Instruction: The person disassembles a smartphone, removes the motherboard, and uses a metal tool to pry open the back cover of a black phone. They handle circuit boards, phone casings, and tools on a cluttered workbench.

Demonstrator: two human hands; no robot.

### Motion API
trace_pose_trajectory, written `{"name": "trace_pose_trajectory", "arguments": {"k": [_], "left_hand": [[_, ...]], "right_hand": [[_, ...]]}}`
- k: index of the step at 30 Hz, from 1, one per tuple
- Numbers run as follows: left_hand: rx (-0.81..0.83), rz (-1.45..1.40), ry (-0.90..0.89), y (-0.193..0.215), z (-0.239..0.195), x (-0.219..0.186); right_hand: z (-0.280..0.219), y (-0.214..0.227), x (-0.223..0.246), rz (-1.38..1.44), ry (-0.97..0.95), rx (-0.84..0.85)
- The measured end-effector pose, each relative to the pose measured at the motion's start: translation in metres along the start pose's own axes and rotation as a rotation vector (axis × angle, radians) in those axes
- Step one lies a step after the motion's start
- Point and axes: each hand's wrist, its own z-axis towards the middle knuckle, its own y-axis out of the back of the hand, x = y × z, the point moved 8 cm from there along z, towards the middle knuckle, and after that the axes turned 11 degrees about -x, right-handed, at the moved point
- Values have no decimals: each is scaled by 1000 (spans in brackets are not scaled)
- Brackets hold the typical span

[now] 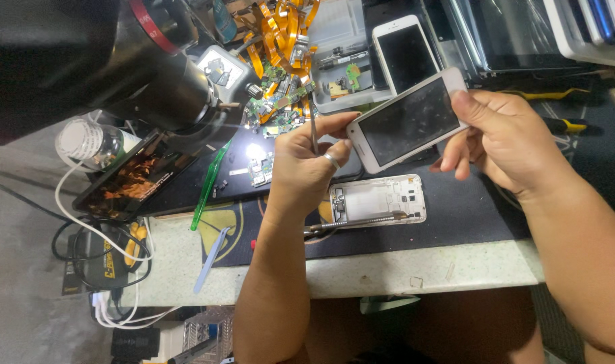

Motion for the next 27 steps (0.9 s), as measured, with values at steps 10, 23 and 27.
{"name": "trace_pose_trajectory", "arguments": {"k": [10,23,27], "left_hand": [[-22,-10,9,1,0,2],[-138,-1,87,13,0,-3],[-81,8,135,3,-5,3]], "right_hand": [[-4,-2,2,-28,2,-7],[-49,-25,37,-314,561,46],[-94,-37,72,-577,1098,-9]]}}
